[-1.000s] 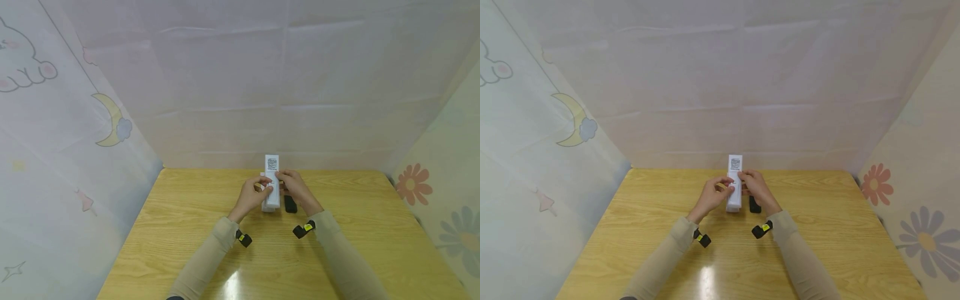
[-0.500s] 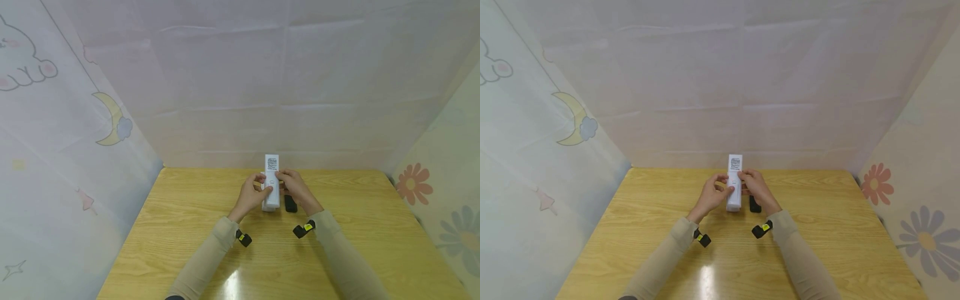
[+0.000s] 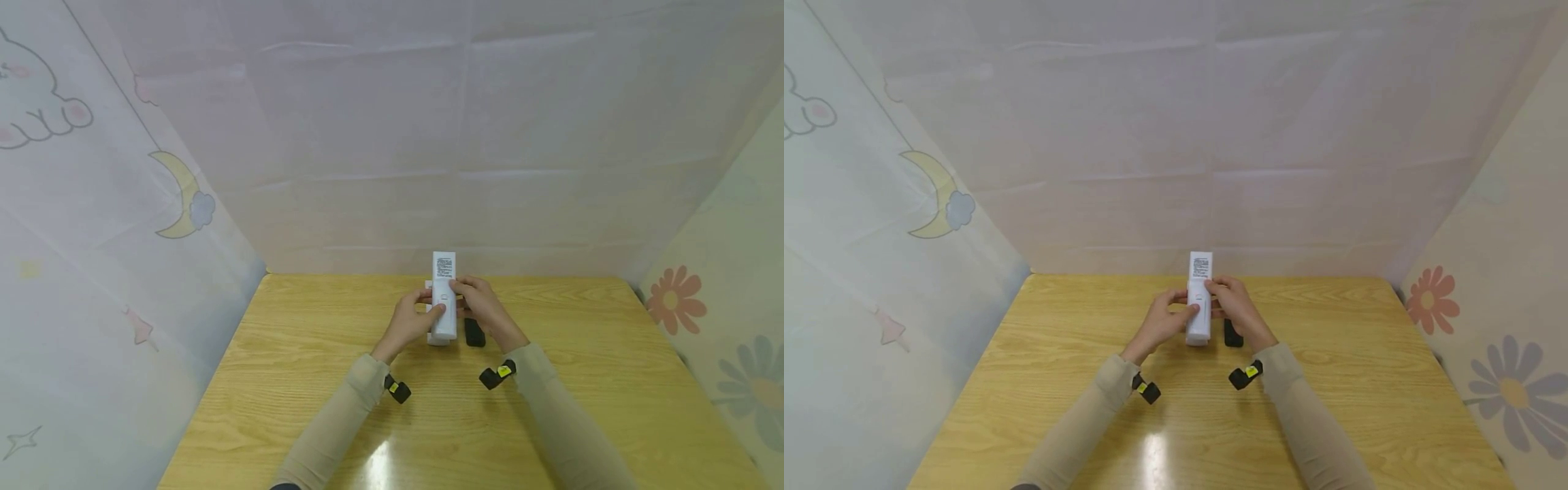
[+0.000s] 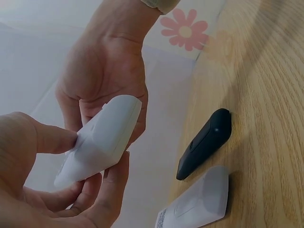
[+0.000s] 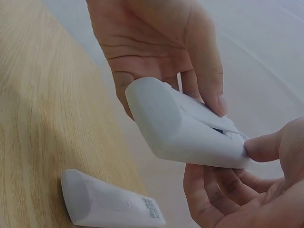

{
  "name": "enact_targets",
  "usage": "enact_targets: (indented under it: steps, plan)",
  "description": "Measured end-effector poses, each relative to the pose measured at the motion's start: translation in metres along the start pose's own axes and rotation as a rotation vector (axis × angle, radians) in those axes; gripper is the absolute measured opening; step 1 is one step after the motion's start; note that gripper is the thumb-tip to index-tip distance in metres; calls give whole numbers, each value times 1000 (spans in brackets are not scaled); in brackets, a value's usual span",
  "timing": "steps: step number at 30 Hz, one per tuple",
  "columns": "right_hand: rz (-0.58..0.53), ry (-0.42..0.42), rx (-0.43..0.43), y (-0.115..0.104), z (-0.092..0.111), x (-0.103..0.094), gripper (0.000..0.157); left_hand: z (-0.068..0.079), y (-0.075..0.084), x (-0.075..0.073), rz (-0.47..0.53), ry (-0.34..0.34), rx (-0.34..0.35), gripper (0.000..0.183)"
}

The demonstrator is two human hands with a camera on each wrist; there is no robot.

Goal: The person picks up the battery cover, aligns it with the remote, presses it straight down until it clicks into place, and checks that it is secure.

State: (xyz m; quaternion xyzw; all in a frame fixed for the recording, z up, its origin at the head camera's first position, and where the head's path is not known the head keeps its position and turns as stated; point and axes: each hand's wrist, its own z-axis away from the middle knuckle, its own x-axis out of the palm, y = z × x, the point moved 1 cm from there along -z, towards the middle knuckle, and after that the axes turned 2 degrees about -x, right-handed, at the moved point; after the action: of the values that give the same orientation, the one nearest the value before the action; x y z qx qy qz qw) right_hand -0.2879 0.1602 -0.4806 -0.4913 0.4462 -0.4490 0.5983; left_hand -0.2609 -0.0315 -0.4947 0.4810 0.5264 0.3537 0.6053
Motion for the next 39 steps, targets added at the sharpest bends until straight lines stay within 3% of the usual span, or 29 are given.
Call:
enact_targets:
  steps: [39]
  plan:
    - [-13, 3, -5, 4, -1, 7, 49, 0, -6, -3, 59, 33, -4, 46]
